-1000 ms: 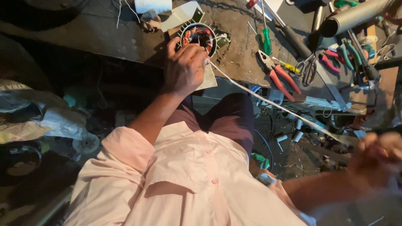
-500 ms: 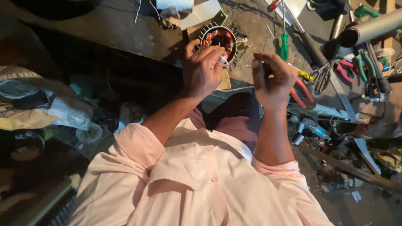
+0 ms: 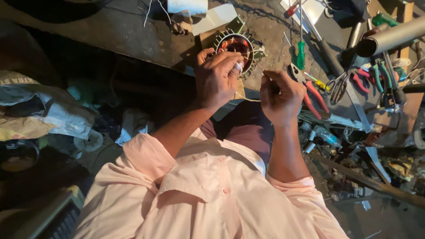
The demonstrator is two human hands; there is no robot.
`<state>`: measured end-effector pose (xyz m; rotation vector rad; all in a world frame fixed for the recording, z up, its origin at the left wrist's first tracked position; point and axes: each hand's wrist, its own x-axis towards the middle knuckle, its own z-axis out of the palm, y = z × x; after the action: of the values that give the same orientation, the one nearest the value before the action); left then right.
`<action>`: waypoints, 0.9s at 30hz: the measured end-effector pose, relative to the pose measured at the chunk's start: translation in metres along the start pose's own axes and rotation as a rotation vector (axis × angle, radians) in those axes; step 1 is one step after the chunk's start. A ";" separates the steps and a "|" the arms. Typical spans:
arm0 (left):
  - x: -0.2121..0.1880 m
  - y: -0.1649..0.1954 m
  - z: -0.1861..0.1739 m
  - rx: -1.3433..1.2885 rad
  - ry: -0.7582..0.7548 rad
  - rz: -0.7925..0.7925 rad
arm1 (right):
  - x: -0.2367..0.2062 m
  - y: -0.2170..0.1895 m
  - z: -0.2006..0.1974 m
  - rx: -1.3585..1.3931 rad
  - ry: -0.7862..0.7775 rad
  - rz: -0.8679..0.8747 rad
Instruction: The person works on a motor stator on a cluttered workbench, threading and tightening wire around the copper coil windings by hand, at one point tapping the assembly with a hammer, and continues pressing and arranging the windings around the slots.
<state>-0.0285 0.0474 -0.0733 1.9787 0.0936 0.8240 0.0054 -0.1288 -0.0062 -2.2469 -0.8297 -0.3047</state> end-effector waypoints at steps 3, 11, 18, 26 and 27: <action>0.001 0.001 -0.002 0.010 0.000 0.046 | -0.002 -0.002 0.003 0.018 -0.020 0.033; 0.003 -0.002 0.001 0.102 -0.019 0.075 | 0.004 -0.005 0.003 -0.029 -0.039 -0.008; 0.002 -0.007 0.003 0.127 -0.013 0.124 | 0.015 -0.012 -0.001 -0.253 -0.077 -0.284; -0.001 -0.011 0.003 0.100 -0.076 0.169 | 0.022 0.006 -0.020 -0.211 -0.097 -0.367; -0.002 -0.011 0.003 0.097 -0.088 0.189 | 0.025 0.009 -0.018 -0.212 -0.062 -0.337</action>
<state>-0.0251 0.0505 -0.0842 2.1365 -0.1080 0.8646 0.0311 -0.1347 0.0126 -2.3128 -1.2644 -0.5013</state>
